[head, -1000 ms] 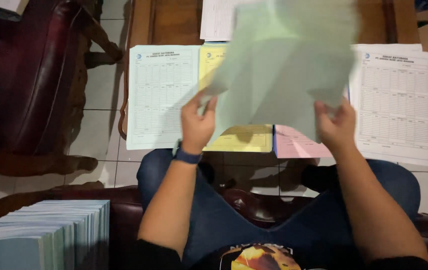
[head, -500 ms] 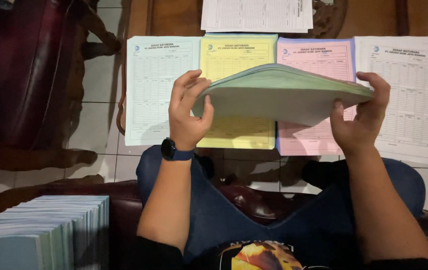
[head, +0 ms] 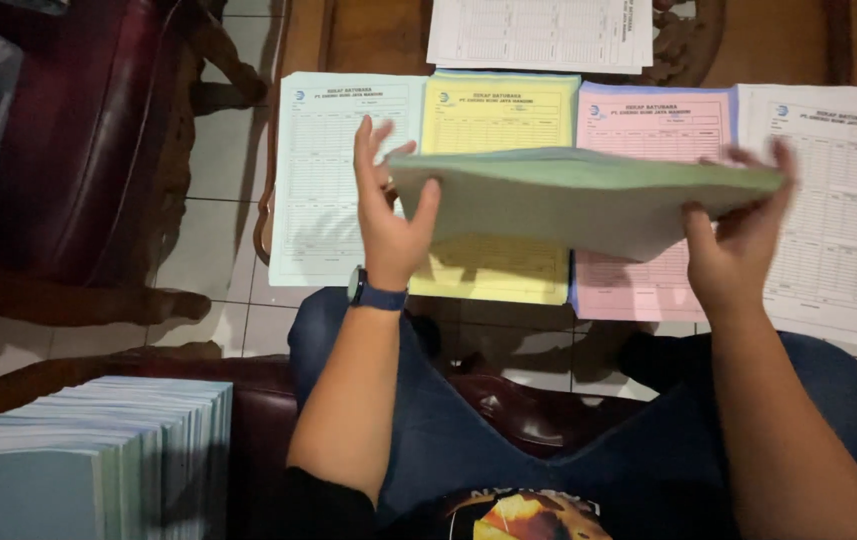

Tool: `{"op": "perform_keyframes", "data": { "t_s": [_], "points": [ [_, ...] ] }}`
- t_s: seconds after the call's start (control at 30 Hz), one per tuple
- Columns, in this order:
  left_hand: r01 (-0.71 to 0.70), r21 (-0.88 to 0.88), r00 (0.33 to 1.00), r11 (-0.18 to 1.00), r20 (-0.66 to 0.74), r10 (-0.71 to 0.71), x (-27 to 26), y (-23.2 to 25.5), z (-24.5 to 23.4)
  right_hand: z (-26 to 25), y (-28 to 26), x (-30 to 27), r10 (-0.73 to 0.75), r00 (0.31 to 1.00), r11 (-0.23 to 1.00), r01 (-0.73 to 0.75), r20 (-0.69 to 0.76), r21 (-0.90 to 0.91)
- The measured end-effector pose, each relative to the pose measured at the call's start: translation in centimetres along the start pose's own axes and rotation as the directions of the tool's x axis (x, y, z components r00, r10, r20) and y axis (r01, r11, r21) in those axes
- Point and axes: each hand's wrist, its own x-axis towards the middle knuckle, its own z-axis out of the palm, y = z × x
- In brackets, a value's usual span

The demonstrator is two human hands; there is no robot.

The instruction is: Sorting and organizing multi-colored paper forms into stacks on a table.

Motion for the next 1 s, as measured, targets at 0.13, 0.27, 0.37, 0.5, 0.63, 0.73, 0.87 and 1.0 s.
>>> {"op": "perform_keyframes", "data": {
  "t_s": [0.13,0.27,0.37,0.5,0.63,0.73,0.87,1.0],
  "points": [
    [0.337,0.216,0.937,0.916,0.014,-0.348,-0.2,-3.6,2.7,1.7,4.1,-0.6,0.177,0.983,0.965,-0.183,-0.046,-0.187],
    [-0.134,0.358,0.988,0.924,-0.021,0.152,-2.1,-5.9,5.9,2.7,9.1,-2.4,-0.016,1.0,0.879,0.014,0.001,-0.477],
    [-0.053,0.023,0.997,0.998,0.058,0.052,-2.3,-1.8,5.4,3.1,5.5,-2.6,-0.173,0.983,0.904,0.185,0.065,-0.386],
    [0.028,-0.093,0.999,0.995,0.022,-0.026,-1.4,-0.6,2.4,0.1,4.0,-2.7,0.042,0.99,0.965,-0.074,-0.132,-0.251],
    [0.201,-0.093,0.971,0.975,0.152,-0.186,-0.6,1.0,-0.3,-1.8,2.1,-2.1,0.233,0.97,0.968,-0.226,-0.063,0.112],
    [0.108,-0.211,0.977,0.972,0.201,-0.065,0.6,2.4,-0.3,-1.0,-1.5,-0.4,0.309,0.951,0.951,-0.307,-0.025,0.04],
    [0.353,-0.205,0.927,0.913,0.204,-0.313,0.3,-2.8,1.5,-0.1,3.9,0.1,0.511,0.855,0.859,-0.511,-0.088,0.026],
    [0.402,0.321,0.864,0.858,0.177,-0.471,-1.3,-6.4,4.7,2.0,8.5,-1.1,0.229,0.973,0.937,-0.225,-0.018,-0.268]
  ]
}}
